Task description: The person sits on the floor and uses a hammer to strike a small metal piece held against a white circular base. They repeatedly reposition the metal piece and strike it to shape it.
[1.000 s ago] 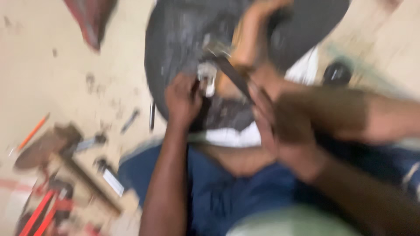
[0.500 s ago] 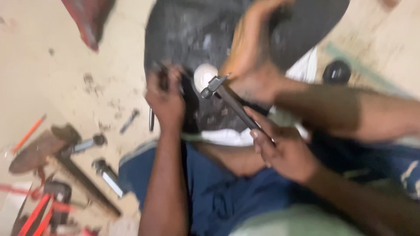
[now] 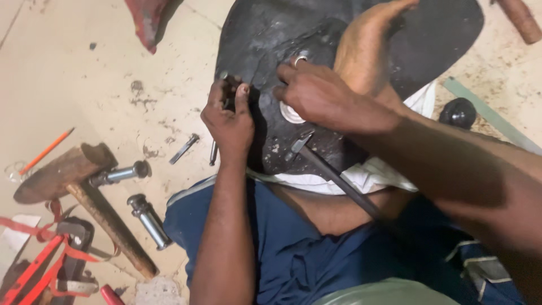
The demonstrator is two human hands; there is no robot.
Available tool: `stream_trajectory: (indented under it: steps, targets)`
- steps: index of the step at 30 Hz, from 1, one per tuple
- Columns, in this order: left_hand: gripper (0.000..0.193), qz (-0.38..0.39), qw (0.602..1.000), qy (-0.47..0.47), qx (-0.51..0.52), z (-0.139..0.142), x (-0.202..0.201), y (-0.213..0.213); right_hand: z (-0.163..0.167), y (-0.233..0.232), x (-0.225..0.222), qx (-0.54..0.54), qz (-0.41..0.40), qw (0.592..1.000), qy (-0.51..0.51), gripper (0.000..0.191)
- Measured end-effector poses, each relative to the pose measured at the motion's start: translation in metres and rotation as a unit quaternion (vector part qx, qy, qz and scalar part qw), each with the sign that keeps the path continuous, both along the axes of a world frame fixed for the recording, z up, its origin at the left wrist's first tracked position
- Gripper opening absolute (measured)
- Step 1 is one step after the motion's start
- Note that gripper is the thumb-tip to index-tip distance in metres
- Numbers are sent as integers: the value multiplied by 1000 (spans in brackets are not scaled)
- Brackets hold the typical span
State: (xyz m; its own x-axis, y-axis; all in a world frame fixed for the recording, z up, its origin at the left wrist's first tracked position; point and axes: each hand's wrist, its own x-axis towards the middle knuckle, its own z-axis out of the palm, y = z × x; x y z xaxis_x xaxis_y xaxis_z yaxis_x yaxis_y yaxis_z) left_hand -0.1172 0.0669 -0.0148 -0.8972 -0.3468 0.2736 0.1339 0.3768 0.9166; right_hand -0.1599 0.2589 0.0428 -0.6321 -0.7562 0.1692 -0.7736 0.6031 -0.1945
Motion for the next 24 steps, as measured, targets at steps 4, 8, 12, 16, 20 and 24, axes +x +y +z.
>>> stream_trajectory:
  steps: [4, 8, 12, 16, 20, 24]
  targets:
    - [13, 20, 1000, 9, 11, 4, -3, -6, -3, -4, -8, 58, 18, 998, 7, 13]
    - [14, 7, 1000, 9, 26, 5, -3, -6, -4, 1, -5, 29, -31, 998, 47, 10]
    - [21, 7, 1000, 28, -10, 4, -5, -4, -1, 13, 1, -29, -112, 992, -55, 17]
    - [19, -3, 999, 12, -44, 3, -5, 1, 2, 18, 3, -82, -190, 971, -119, 25]
    - [25, -43, 990, 86, -104, 1, 4, 1, 2, 17, 6, 11, -194, 975, -111, 9]
    - [24, -80, 986, 72, -127, 1, 10, -5, 1, 19, 6, -97, -112, 988, 37, 19]
